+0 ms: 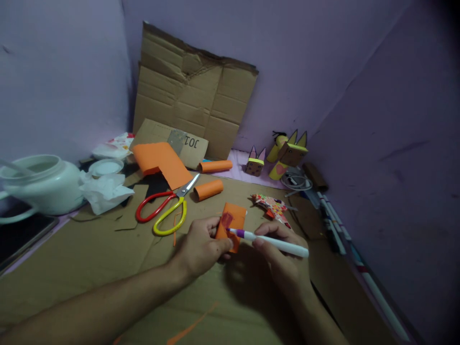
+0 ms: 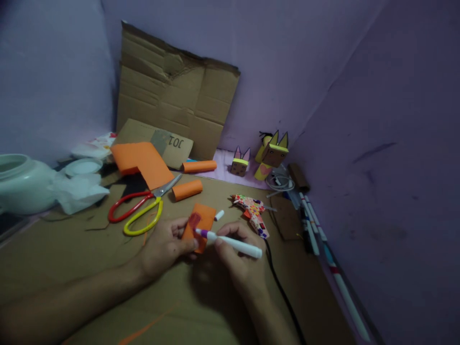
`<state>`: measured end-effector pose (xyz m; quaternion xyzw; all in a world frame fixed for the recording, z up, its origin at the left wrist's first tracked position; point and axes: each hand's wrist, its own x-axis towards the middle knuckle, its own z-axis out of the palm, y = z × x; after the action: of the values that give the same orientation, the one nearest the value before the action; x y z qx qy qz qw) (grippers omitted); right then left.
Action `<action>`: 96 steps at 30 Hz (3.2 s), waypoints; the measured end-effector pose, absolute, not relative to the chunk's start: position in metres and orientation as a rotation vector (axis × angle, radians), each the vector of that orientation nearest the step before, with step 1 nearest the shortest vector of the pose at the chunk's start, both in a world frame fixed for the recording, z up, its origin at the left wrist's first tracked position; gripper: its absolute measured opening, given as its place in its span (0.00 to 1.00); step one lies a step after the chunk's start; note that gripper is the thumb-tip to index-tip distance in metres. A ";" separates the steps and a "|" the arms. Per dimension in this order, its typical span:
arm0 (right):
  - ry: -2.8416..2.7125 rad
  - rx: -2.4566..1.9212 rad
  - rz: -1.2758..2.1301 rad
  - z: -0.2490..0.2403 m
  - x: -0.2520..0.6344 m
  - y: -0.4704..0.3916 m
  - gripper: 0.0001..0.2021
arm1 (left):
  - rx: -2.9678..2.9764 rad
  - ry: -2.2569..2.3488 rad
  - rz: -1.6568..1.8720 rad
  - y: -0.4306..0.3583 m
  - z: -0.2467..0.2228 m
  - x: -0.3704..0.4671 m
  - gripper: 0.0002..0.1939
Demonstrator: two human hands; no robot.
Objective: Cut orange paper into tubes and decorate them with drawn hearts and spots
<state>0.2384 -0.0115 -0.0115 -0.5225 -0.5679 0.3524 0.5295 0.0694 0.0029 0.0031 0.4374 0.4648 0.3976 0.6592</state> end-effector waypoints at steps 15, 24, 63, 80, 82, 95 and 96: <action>-1.413 -1.235 0.808 -0.010 0.238 -0.013 0.04 | 1.016 1.052 0.872 0.002 0.001 0.068 0.12; -1.416 -1.234 0.846 -0.013 0.240 -0.010 0.03 | 1.000 1.063 0.886 0.004 0.002 0.069 0.10; -1.338 -1.265 0.802 -0.009 0.236 -0.009 0.04 | 0.982 1.056 0.883 0.004 0.000 0.069 0.11; -1.315 -1.264 0.790 -0.009 0.237 -0.012 0.04 | 0.984 1.064 0.899 0.004 0.000 0.069 0.11; -1.317 -1.259 0.785 -0.010 0.238 -0.011 0.04 | 0.988 1.059 0.909 0.004 -0.001 0.069 0.11; -1.277 -1.273 0.786 -0.013 0.241 -0.010 0.05 | 0.974 1.035 0.912 0.004 -0.001 0.068 0.11; -1.279 -1.276 0.794 -0.013 0.241 -0.010 0.05 | 0.971 1.036 0.913 0.004 -0.001 0.068 0.11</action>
<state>0.2411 -0.0103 -0.0127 -0.5392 -0.5407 0.3357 0.5515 0.0682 0.0040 -0.0008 0.4297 0.4588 0.4042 0.6645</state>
